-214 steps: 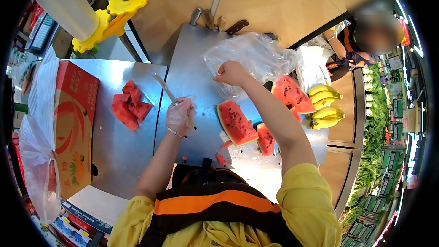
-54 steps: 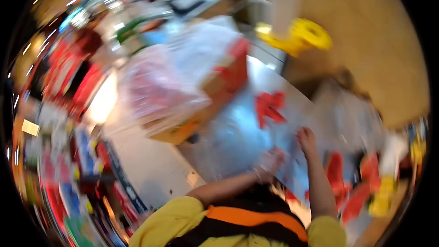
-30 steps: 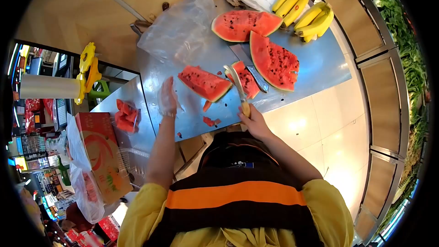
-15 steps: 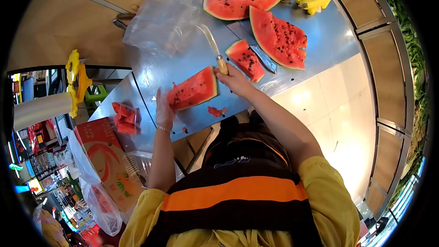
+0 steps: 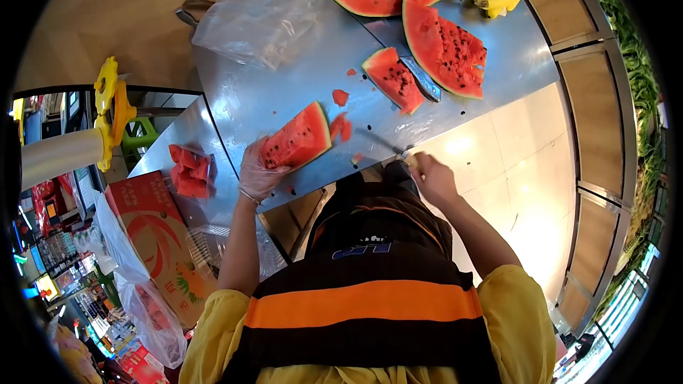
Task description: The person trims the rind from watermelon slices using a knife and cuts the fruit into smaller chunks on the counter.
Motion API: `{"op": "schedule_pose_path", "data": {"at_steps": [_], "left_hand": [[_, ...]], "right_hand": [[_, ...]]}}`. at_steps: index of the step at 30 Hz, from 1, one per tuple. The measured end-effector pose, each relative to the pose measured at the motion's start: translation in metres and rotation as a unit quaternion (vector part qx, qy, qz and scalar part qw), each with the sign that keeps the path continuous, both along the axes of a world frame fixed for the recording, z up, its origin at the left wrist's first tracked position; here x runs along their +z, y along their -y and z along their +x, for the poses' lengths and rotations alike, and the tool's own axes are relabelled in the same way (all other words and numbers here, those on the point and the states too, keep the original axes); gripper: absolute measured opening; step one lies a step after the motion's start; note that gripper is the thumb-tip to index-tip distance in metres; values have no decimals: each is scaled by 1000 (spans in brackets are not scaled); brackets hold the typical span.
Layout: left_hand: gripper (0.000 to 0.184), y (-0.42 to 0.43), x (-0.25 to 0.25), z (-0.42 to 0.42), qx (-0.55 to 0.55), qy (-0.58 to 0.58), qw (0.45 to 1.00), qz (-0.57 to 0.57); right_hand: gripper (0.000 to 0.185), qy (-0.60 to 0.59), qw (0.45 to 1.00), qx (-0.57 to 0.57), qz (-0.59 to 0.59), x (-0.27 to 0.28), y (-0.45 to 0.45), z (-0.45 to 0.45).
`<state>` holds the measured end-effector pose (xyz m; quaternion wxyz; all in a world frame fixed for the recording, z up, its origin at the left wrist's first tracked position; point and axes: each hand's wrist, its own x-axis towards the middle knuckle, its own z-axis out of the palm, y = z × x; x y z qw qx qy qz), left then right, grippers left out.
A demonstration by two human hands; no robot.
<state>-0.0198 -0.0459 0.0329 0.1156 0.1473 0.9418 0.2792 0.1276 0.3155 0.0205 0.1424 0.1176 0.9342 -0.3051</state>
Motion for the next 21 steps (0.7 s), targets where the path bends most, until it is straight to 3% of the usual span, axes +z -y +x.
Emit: {"op": "schedule_pose_path", "data": {"at_steps": [4, 6, 7, 9, 12, 21], "left_hand": [[75, -9, -2, 10, 24, 2, 1000, 15], [73, -15, -2, 14, 42, 1, 999, 30], [75, -21, 2, 14, 32, -24, 999, 29], [77, -25, 1, 15, 20, -49, 998, 27], [77, -22, -9, 17, 49, -72, 994, 62], [76, -16, -16, 15, 16, -83, 995, 51]], "right_hand": [[21, -12, 996, -60, -57, 11, -6, -10], [22, -29, 948, -131, -288, 18, 13, -20], [22, 6, 942, -133, -309, 25, 21, -32], [23, -50, 968, -65, -238, 20, 35, -56], [21, -43, 976, -12, -214, 25, 50, -94], [26, -44, 978, 42, -200, 11, 62, -119]]}}
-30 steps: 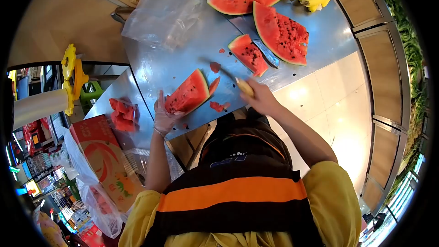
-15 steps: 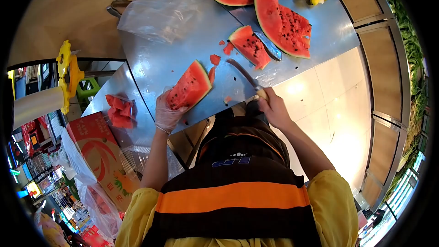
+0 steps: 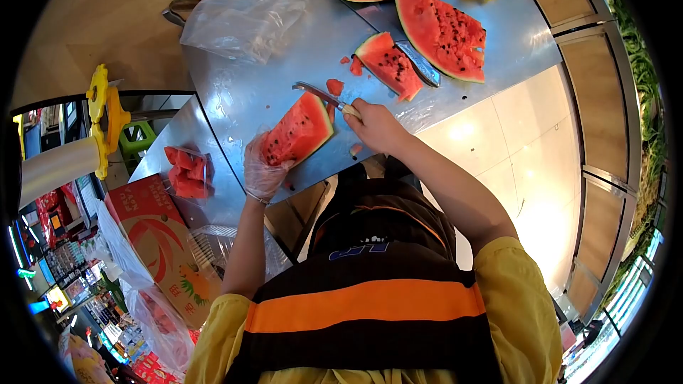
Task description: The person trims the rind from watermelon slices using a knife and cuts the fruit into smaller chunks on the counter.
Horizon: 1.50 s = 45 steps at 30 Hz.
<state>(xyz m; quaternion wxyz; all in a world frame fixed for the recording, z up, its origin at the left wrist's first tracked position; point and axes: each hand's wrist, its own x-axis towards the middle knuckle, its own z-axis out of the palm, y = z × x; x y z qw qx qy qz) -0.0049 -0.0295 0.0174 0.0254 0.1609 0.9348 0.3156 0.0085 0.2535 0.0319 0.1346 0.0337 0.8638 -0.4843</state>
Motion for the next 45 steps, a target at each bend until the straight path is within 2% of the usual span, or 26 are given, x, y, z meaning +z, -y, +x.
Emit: {"op": "schedule_pose_path", "data": {"at_steps": [4, 6, 9, 13, 15, 21, 24, 27, 29, 35, 37, 39, 42, 43, 44, 45], "left_hand": [[79, 1, -3, 1, -5, -16, 1000, 8], [80, 0, -3, 1, -10, -23, 1000, 0], [81, -2, -1, 2, -19, -36, 999, -14], [82, -9, -6, 7, -12, -34, 999, -5], [83, -11, -10, 11, 2, -42, 999, -2], [85, -16, -10, 16, 35, -12, 999, 27], [87, -16, -11, 14, 33, -18, 999, -12], [84, -21, -21, 19, 65, -34, 997, 31], [80, -29, -21, 25, 128, -18, 989, 68], [78, -39, -31, 32, 179, -33, 979, 90], [77, -42, -28, 33, 180, -46, 981, 61], [76, -43, -22, 31, 181, -59, 981, 31], [73, -44, -17, 26, 165, -72, 983, -41], [77, -46, -19, 22, 200, -13, 972, 125], [81, -46, -21, 18, 230, 46, 929, 286], [82, -40, -27, 14, 227, 30, 943, 242]], "right_hand": [[26, 27, 1000, 2, -6, -6, 1, 6], [26, 87, 993, 0, -77, -1, -1, 17], [26, 117, 987, -19, -111, 2, -1, 29], [26, 114, 988, -36, -97, -5, 9, 40], [27, 133, 990, -25, -34, -3, 18, 38], [29, 116, 989, -13, -87, -9, 15, 55], [28, 129, 988, -28, -74, -7, 29, 57], [27, 142, 985, -58, -80, -12, 47, 59], [28, 124, 987, -66, -80, -17, 56, 59], [29, 78, 993, -57, -64, -29, 63, 58], [29, 69, 993, -50, -75, -33, 55, 57], [30, 81, 992, 18, -92, -34, 46, 54], [32, 105, 986, 11, -125, -31, 51, 41], [32, 106, 986, 9, -126, -30, 55, 41], [32, 113, 985, 0, -131, -28, 59, 40], [32, 120, 983, -8, -137, -28, 62, 41]]}}
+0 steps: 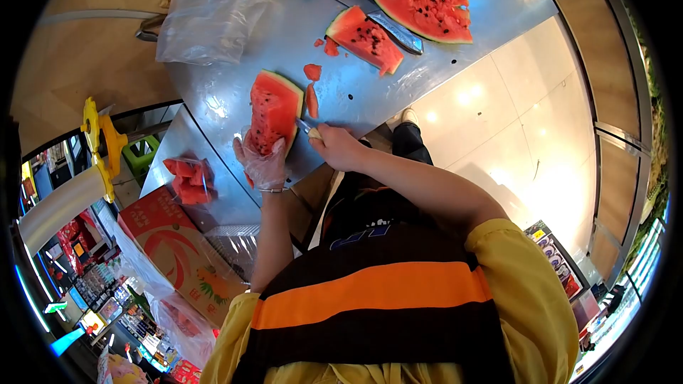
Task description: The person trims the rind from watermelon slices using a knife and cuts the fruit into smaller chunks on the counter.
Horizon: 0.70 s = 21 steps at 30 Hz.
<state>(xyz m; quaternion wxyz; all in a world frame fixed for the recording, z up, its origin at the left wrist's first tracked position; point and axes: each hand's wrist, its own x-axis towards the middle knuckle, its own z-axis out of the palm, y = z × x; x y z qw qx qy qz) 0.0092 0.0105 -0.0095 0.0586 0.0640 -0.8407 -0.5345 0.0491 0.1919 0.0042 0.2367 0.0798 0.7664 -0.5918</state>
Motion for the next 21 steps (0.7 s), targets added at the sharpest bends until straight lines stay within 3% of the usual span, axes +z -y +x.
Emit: {"op": "schedule_pose_path", "data": {"at_steps": [1, 3, 10, 12, 13, 15, 16, 17, 18, 19, 20, 21], "left_hand": [[82, 4, -6, 2, 0, 0, 1000, -2], [83, 8, -8, 5, -19, -38, 983, -179], [82, -25, 12, 14, 57, 15, 944, -325], [80, -33, 19, 14, 93, 93, 934, -332], [80, -31, 24, 13, 94, 91, 935, -330], [80, -10, 36, 4, 50, 25, 976, -208], [78, 12, 27, -15, -7, -3, 1000, 4], [78, 25, 44, -40, -9, -3, 1000, 3], [79, 33, 73, -68, -215, -50, 950, -221], [80, 30, 92, -85, -398, -92, 808, -424], [80, 19, 95, -95, -397, -91, 808, -425], [81, 6, 96, -105, -463, -40, 739, -488]], "right_hand": [[32, 0, 1000, 0, -2, -3, 2, 7], [34, -26, 998, 54, 11, -7, 6, 25], [37, 21, 991, 129, 9, -3, -11, 25], [37, -15, 989, 148, 18, -5, -30, 25], [38, -51, 984, 168, 30, -2, -40, 22], [36, -21, 988, 141, 51, 12, -58, 11], [35, 9, 984, 167, 60, 20, -67, 2], [34, 40, 978, 193, 67, 23, -74, -5], [32, 22, 979, 190, 69, 21, -80, -8], [32, 23, 979, 190, 68, 22, -84, -12], [32, 32, 978, 196, 60, 27, -88, -18], [32, 40, 977, 202, 53, 31, -91, -21]]}}
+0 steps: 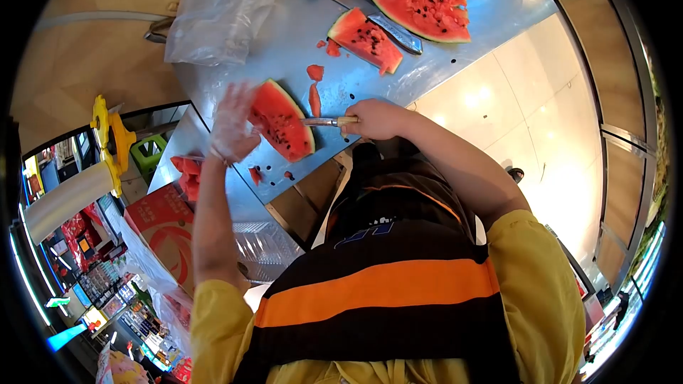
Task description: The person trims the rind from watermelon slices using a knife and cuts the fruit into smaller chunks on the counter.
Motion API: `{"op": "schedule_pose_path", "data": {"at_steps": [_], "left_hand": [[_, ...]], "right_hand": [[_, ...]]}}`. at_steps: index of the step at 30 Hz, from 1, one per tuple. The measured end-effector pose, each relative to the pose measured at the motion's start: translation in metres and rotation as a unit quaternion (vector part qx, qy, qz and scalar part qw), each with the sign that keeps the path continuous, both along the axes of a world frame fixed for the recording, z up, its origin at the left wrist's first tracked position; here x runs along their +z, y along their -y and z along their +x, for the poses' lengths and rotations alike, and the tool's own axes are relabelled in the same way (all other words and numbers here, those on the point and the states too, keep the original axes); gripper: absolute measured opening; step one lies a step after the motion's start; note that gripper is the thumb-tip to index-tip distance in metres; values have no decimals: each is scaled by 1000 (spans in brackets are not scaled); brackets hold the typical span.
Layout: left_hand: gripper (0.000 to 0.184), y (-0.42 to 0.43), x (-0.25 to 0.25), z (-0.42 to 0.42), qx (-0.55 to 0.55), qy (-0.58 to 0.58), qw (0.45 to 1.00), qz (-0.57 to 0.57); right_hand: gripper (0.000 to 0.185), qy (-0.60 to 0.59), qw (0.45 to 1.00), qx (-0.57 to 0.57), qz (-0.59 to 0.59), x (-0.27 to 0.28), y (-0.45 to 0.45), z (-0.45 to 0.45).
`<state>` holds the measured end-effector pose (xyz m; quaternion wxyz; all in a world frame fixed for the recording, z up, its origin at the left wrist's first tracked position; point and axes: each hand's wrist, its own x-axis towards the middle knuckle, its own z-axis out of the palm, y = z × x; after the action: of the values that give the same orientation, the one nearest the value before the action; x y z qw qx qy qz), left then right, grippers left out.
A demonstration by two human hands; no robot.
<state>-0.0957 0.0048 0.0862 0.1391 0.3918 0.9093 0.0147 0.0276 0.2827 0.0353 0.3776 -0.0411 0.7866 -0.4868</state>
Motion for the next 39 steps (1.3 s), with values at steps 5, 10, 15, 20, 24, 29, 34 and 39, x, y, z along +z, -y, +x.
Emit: {"op": "schedule_pose_path", "data": {"at_steps": [5, 10, 15, 20, 24, 29, 34, 39], "left_hand": [[90, -22, 23, -25, -95, 85, 974, -188], [96, -10, 4, -25, -15, 99, 990, -96], [93, 23, -47, -1, 131, 258, 919, 267], [101, 21, -38, 16, 18, 38, 960, 277], [111, 25, -62, 26, 47, 25, 955, 293], [108, 19, -70, 41, 101, 5, 939, 329], [104, 11, -74, 55, 167, 3, 915, 366], [102, -2, -78, 71, 245, -3, 895, 374]], "right_hand": [[31, -2, 1000, 5, -15, 8, -14, -3], [29, -50, 987, -149, 16, 2, -29, 25], [22, -56, 957, -283, -15, 3, -3, 44], [18, -115, 949, -293, -17, 2, 18, 29], [22, -95, 948, -300, -49, -19, 30, 19], [25, -106, 950, -293, -17, -25, 46, 14], [24, -118, 954, -273, 35, -30, 58, 13], [26, -117, 952, -282, 2, -38, 72, 19]]}}
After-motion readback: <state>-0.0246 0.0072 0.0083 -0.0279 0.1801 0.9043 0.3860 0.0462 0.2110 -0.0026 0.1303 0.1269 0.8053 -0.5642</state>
